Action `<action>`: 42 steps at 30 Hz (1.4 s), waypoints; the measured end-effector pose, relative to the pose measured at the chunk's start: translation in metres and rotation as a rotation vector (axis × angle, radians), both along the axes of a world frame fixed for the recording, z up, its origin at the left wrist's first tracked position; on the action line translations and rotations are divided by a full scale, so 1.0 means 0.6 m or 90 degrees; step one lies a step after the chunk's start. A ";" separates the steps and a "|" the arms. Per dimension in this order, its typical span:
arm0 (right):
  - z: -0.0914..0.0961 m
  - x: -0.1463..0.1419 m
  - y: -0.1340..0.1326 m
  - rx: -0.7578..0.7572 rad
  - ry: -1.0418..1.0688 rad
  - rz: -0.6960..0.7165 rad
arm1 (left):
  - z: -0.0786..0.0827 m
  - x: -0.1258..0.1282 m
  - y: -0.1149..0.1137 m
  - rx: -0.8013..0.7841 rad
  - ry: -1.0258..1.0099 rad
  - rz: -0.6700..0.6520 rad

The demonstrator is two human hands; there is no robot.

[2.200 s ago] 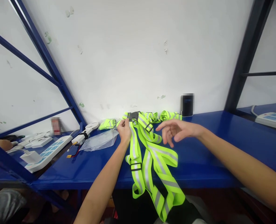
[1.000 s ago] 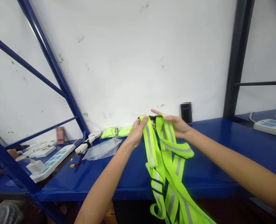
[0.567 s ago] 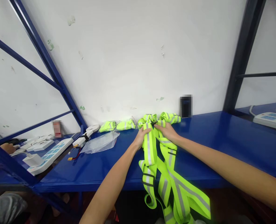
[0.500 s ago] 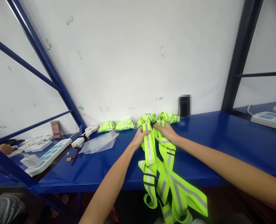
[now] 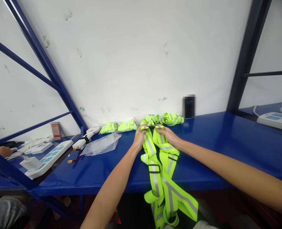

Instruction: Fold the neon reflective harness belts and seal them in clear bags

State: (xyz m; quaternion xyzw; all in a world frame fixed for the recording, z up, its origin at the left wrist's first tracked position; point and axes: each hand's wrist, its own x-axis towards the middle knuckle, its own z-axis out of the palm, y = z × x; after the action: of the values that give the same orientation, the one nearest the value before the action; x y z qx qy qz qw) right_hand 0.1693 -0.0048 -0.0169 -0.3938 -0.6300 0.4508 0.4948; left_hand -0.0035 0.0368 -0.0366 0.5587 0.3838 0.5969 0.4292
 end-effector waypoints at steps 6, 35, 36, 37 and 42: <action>0.001 -0.002 -0.004 -0.005 0.119 -0.008 | 0.012 0.004 -0.018 -0.019 0.060 -0.009; -0.023 -0.008 0.030 0.265 -0.004 -0.283 | 0.022 0.055 -0.048 -0.025 -0.097 -0.001; -0.022 -0.006 0.027 0.314 -0.029 -0.258 | 0.021 0.057 -0.047 -0.023 -0.093 0.013; -0.020 -0.005 0.022 0.353 -0.054 -0.216 | 0.021 0.058 -0.047 -0.019 -0.086 0.026; -0.017 -0.007 -0.010 0.485 -0.166 0.021 | 0.022 0.049 -0.044 0.032 -0.069 0.072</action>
State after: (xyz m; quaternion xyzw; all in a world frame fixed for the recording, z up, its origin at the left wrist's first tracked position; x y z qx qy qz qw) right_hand 0.1651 -0.0108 -0.0270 -0.2262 -0.8158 0.1387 0.5139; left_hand 0.0261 0.0102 -0.0233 0.5134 0.3760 0.6591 0.4008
